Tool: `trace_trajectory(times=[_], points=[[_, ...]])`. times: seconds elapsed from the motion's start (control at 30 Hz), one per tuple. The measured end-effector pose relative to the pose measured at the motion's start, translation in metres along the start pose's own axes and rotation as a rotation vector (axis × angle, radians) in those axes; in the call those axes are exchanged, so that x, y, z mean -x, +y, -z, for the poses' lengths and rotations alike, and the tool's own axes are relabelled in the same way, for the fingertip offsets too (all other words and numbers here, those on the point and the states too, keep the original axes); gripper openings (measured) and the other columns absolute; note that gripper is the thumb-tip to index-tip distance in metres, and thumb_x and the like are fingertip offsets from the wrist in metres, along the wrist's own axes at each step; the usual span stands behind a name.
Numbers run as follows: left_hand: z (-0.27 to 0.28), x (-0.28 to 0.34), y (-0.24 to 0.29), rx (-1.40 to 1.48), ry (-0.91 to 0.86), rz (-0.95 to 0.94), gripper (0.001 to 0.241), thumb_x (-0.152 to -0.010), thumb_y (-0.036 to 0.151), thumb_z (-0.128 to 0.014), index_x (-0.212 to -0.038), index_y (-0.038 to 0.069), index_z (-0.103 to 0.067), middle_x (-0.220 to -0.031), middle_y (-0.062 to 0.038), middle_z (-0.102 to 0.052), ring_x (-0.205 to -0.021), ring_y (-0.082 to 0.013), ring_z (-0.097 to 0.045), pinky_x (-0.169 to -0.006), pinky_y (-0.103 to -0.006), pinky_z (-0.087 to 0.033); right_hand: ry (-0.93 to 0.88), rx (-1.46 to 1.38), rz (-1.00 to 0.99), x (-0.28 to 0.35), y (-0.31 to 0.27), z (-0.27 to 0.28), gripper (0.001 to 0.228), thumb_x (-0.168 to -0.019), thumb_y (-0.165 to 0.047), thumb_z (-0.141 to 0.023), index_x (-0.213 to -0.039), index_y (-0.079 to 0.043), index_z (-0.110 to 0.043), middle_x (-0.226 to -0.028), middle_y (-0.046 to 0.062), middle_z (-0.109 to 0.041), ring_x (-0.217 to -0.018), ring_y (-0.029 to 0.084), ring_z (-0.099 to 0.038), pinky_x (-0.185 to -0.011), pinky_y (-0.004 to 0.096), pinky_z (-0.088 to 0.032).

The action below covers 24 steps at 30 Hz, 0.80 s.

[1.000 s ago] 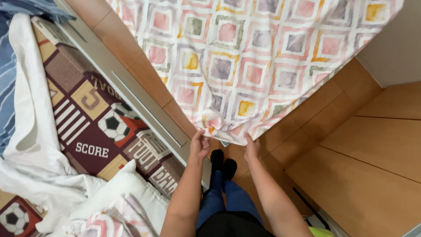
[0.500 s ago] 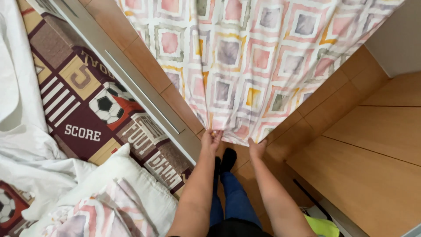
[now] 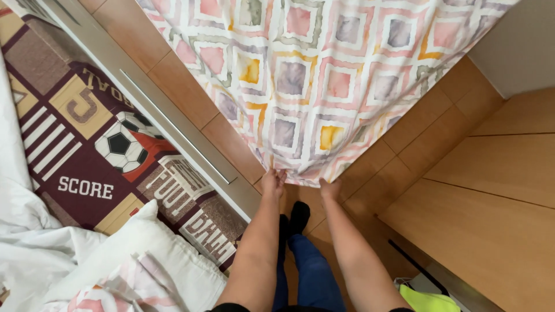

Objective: The recorder is putting a fitted bedsheet onto a mattress.

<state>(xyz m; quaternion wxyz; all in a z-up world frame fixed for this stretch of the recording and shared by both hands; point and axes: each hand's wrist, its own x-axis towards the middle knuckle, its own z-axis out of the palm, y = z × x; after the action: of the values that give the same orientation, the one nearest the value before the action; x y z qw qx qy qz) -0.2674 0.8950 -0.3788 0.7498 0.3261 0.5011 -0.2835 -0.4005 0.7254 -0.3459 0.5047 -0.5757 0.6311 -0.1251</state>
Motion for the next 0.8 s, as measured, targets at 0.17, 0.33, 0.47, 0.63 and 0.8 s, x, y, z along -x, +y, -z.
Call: trace_trajectory(times=[0.17,0.33,0.47,0.63,0.8], points=[[-0.036,0.054,0.036,-0.161,-0.062,-0.012,0.03,-0.096,0.008,-0.052,-0.124,0.013,-0.044,-0.11,-0.011,-0.061,-0.094,-0.0296,-0.071,-0.074,-0.0428,-0.06,-0.09,-0.049,-0.13,0.007,-0.04,-0.012,0.041,-0.079,-0.003,-0.079,-0.117,-0.001,-0.061,-0.106,0.011,-0.071,-0.086,0.021,-0.065,-0.073,0.036,-0.052],[-0.039,0.053,0.035,-0.482,-0.16,-0.263,0.037,-0.1,0.018,-0.059,-0.132,0.001,-0.053,-0.088,-0.012,-0.063,-0.071,-0.023,-0.055,-0.059,-0.0362,-0.042,-0.209,-0.038,-0.287,0.011,-0.026,-0.036,0.029,-0.084,-0.002,-0.079,-0.109,-0.001,-0.065,-0.091,0.011,-0.068,-0.069,0.019,-0.057,-0.057,0.034,-0.044],[-0.082,0.104,0.06,-0.85,-0.061,-0.726,0.037,-0.099,0.031,-0.069,-0.106,-0.005,-0.073,-0.088,-0.01,-0.074,-0.08,-0.0191,-0.068,-0.075,-0.033,-0.055,-0.176,-0.21,-0.28,0.034,-0.052,-0.042,0.018,-0.092,-0.006,-0.073,-0.101,0.004,-0.061,-0.083,0.009,-0.066,-0.063,0.018,-0.059,-0.051,0.032,-0.045],[-0.105,0.106,0.082,-0.986,0.063,-0.813,0.052,-0.087,0.036,-0.075,-0.118,-0.003,-0.062,-0.083,-0.015,-0.072,-0.077,-0.0262,-0.069,-0.072,-0.0382,-0.053,-0.251,-0.323,-0.147,0.055,-0.098,-0.03,0.016,-0.094,-0.017,-0.065,-0.107,-0.008,-0.064,-0.087,0.002,-0.072,-0.069,0.014,-0.068,-0.058,0.029,-0.057],[-0.112,0.102,0.091,-1.186,0.006,-0.858,0.031,-0.089,0.029,-0.063,-0.09,0.001,-0.075,-0.079,-0.017,-0.073,-0.075,-0.0309,-0.071,-0.072,-0.0419,-0.055,-0.221,0.042,-0.04,0.082,-0.164,-0.015,0.044,-0.102,-0.046,-0.06,-0.104,-0.002,-0.066,-0.087,0.007,-0.073,-0.068,0.015,-0.067,-0.058,0.031,-0.052]])
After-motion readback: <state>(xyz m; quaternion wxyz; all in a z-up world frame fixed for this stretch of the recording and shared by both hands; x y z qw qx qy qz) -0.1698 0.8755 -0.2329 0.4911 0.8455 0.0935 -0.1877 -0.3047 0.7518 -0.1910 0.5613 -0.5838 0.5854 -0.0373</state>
